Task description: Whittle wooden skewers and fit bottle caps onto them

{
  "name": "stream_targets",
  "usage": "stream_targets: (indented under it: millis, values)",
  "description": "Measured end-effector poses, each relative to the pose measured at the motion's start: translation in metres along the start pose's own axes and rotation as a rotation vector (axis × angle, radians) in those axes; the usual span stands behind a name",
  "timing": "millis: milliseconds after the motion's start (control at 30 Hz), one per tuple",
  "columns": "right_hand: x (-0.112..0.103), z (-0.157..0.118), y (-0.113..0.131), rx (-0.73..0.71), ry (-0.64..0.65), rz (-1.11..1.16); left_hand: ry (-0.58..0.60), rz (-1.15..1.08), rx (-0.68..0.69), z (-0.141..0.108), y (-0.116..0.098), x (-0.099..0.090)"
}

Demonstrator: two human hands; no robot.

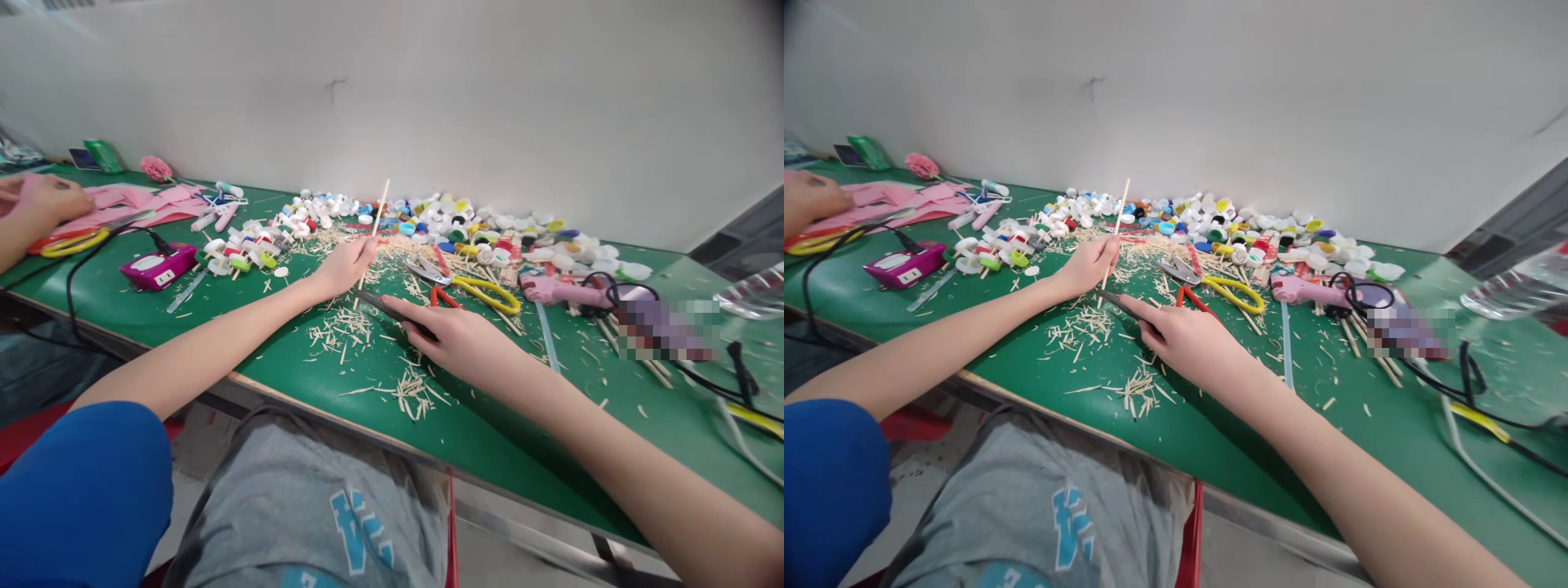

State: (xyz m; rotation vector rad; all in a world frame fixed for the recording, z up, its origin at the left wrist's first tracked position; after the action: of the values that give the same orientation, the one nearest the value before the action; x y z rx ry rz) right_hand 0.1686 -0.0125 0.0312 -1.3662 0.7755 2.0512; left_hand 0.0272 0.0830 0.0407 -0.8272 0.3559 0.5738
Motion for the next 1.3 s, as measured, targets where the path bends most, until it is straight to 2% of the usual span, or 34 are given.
stream_targets:
  millis: [100, 367, 667, 933, 1067, 1200, 1300]
  values:
    - [0.003, 0.002, 0.000, 0.008, 0.008, -0.041, 0.000, -0.011, -0.009, 0.000, 0.001, 0.000]
    - [-0.003, 0.002, 0.006, 0.066, 0.068, 0.079, -0.012, -0.028, 0.025, 0.001, 0.000, 0.002]
    - [-0.002, -0.001, 0.000, 0.107, 0.110, 0.175, -0.012, -0.025, 0.040, 0.001, 0.000, 0.004]
    - [-0.007, -0.002, 0.003, 0.106, 0.097, 0.168, 0.000, -0.013, 0.007, 0.001, 0.001, 0.005]
    - [-0.008, -0.004, 0.001, 0.100, 0.104, 0.168, -0.003, -0.018, 0.034, 0.001, -0.002, 0.004]
    - [-0.003, -0.009, -0.004, 0.119, 0.170, 0.229, 0.003, -0.010, 0.026, 0.000, 0.000, 0.003]
    - [-0.003, -0.009, -0.009, 0.146, 0.160, 0.230, 0.003, 0.005, 0.016, 0.000, 0.003, 0.002]
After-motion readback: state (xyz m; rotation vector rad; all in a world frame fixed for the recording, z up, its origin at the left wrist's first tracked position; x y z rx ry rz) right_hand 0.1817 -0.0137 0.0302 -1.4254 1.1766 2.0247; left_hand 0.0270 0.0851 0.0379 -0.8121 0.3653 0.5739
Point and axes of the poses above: each hand's wrist, its own z-axis towards the middle knuckle, its own x-axis out of the palm, y = z × x, the point moved 9 cm from there along z, towards the middle knuckle, and after that the axes turned 11 degrees about -y, right-handed, at the moved point
